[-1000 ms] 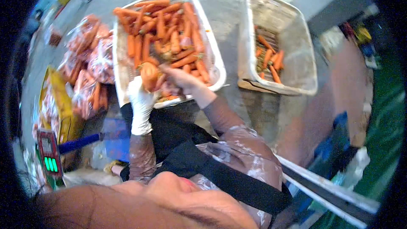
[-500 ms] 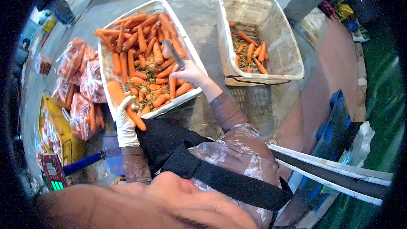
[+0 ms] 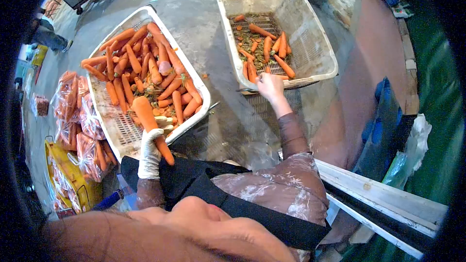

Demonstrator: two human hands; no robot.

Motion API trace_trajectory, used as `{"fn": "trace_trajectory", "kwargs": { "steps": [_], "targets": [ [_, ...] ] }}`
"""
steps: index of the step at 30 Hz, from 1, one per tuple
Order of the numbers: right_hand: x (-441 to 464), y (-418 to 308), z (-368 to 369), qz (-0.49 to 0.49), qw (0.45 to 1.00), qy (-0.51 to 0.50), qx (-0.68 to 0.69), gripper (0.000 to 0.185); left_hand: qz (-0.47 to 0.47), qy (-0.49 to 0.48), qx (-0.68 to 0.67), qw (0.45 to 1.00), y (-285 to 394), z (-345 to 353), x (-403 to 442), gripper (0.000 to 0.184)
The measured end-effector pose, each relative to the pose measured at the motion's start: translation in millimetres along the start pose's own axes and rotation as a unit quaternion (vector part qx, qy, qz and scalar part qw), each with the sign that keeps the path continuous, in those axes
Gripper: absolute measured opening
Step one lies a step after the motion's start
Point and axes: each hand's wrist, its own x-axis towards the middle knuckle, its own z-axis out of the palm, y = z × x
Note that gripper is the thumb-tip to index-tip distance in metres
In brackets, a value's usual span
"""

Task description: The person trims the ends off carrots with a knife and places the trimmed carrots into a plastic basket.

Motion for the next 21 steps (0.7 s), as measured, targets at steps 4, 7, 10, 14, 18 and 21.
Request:
{"fn": "trace_trajectory", "kwargs": {
  "steps": [4, 7, 10, 14, 18, 21],
  "targets": [
    [-40, -29, -7, 0.032, 0.998, -0.051, -0.024, 0.027, -0.044, -0.078, 0.034, 0.995, -10, -2, 8, 0.045],
    [-84, -34, -12, -0.025, 0.992, -0.123, 0.015, 0.026, -0.058, -0.099, 0.020, 0.993, -16, -5, 10, 0.045],
    [-86, -37, -27, -0.101, 0.911, -0.398, 0.050, 0.025, -0.051, -0.100, 0.027, 0.993, -14, -3, 7, 0.045],
    [-11, -14, -47, 0.059, 0.823, -0.541, 0.160, 0.023, -0.050, -0.091, 0.047, 0.993, -7, -2, -4, 0.051],
    [54, 126, 77, 0.195, 0.969, 0.041, 0.148, 0.023, -0.003, -0.037, 0.027, 0.999, 3, -13, -21, 0.050],
    [69, 208, 167, 0.265, 0.960, -0.078, 0.056, 0.027, 0.020, 0.075, -0.036, 0.996, 2, -56, -41, 0.054]
  ]
}}
